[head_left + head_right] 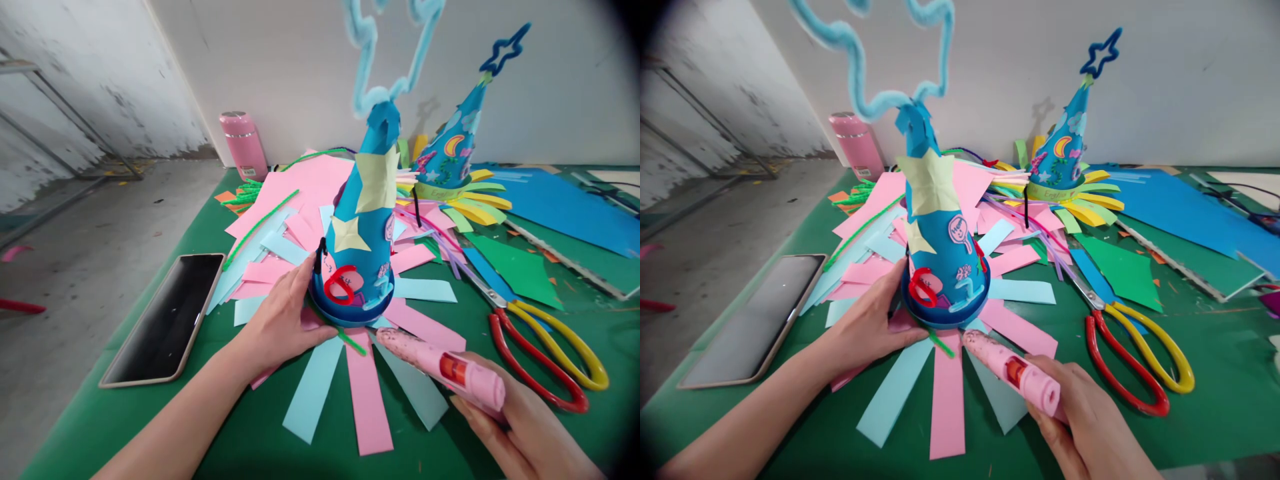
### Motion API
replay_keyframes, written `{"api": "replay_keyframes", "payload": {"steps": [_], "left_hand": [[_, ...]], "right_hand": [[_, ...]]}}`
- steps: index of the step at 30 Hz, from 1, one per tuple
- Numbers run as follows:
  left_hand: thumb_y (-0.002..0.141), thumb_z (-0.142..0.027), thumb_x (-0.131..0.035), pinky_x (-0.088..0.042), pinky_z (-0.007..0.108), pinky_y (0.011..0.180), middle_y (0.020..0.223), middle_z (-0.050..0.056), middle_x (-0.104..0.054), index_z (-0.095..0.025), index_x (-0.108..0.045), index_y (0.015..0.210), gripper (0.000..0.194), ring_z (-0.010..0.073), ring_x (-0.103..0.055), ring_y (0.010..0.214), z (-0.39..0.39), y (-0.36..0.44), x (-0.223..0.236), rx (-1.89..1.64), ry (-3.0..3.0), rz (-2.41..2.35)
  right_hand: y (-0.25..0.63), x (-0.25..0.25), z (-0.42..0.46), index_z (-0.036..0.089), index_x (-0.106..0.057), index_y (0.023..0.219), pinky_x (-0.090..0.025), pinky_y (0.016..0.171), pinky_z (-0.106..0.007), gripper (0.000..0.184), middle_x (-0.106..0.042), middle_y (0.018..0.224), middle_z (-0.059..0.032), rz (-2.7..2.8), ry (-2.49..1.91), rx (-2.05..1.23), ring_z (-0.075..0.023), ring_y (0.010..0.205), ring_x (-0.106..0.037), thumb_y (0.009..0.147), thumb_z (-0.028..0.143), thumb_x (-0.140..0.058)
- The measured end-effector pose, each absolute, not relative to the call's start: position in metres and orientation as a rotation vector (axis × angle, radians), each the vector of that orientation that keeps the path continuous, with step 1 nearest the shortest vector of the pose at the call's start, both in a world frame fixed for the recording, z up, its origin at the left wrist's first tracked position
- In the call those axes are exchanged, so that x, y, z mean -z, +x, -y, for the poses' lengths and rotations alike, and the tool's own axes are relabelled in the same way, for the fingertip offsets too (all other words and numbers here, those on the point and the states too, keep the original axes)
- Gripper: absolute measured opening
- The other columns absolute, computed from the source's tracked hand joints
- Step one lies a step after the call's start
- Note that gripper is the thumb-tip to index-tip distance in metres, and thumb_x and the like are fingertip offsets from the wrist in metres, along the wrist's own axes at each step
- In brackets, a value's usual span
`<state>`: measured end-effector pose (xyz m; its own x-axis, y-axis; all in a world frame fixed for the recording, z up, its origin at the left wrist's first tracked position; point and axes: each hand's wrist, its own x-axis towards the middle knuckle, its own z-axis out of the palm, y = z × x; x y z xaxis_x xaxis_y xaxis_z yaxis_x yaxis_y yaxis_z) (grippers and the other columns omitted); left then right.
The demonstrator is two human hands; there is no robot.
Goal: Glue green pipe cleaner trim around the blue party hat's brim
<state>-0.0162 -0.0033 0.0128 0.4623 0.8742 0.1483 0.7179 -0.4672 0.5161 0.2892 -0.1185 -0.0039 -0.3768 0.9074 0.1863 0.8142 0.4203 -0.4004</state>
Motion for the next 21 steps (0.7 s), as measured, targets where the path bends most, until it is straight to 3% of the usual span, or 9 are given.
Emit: {"api": "replay_keyframes", "payload": {"steps": [7, 15, 18, 21], "left_hand": [[0.065, -0.045, -0.067, -0.037, 0.047, 0.095, 0.137, 0.015, -0.034, -0.02, 0.003, 0.141, 0.106, 0.0326, -0.039, 0.12, 0.0034, -0.0123, -0.0131, -0.566, 2.37, -1.358], [0.064, -0.042, -0.068, -0.037, 0.047, 0.096, 0.138, 0.014, -0.034, -0.022, 0.003, 0.14, 0.106, 0.0322, -0.037, 0.122, 0.0046, -0.0122, -0.013, -0.582, 2.357, -1.363], [0.065, -0.041, -0.069, -0.037, 0.048, 0.095, 0.139, 0.014, -0.032, -0.023, 0.006, 0.14, 0.107, 0.0332, -0.037, 0.122, 0.005, -0.0125, -0.0131, -0.582, 2.363, -1.36], [0.065, -0.04, -0.069, -0.037, 0.048, 0.094, 0.137, 0.014, -0.034, -0.024, 0.007, 0.14, 0.107, 0.0334, -0.037, 0.122, 0.005, -0.0125, -0.0135, -0.586, 2.35, -1.356]], "right_hand": [[0.2921, 0.0056, 0.1187, 0.018, -0.033, 0.129, -0.052, 0.081, -0.03, 0.048, -0.054, 0.109, -0.0128, 2.337, -1.478, -0.338, -0.0256, 0.108, -0.052, 0.083, 0.021, -0.046], [0.2951, 0.0049, 0.122, 0.02, -0.037, 0.127, -0.051, 0.081, -0.024, 0.047, -0.057, 0.109, -0.0107, 2.277, -1.47, -0.315, -0.0216, 0.102, -0.057, 0.083, 0.024, -0.049], [0.2941, 0.0012, 0.1243, 0.023, -0.042, 0.122, -0.053, 0.072, -0.023, 0.041, -0.061, 0.1, -0.0074, 2.152, -1.541, -0.385, -0.0194, 0.087, -0.062, 0.083, 0.029, -0.05], [0.2965, -0.0008, 0.124, 0.024, -0.051, 0.106, -0.051, 0.051, -0.019, 0.026, -0.06, 0.07, -0.0001, 1.917, -1.612, -0.492, -0.0134, 0.056, -0.059, 0.083, 0.036, -0.049]]}}
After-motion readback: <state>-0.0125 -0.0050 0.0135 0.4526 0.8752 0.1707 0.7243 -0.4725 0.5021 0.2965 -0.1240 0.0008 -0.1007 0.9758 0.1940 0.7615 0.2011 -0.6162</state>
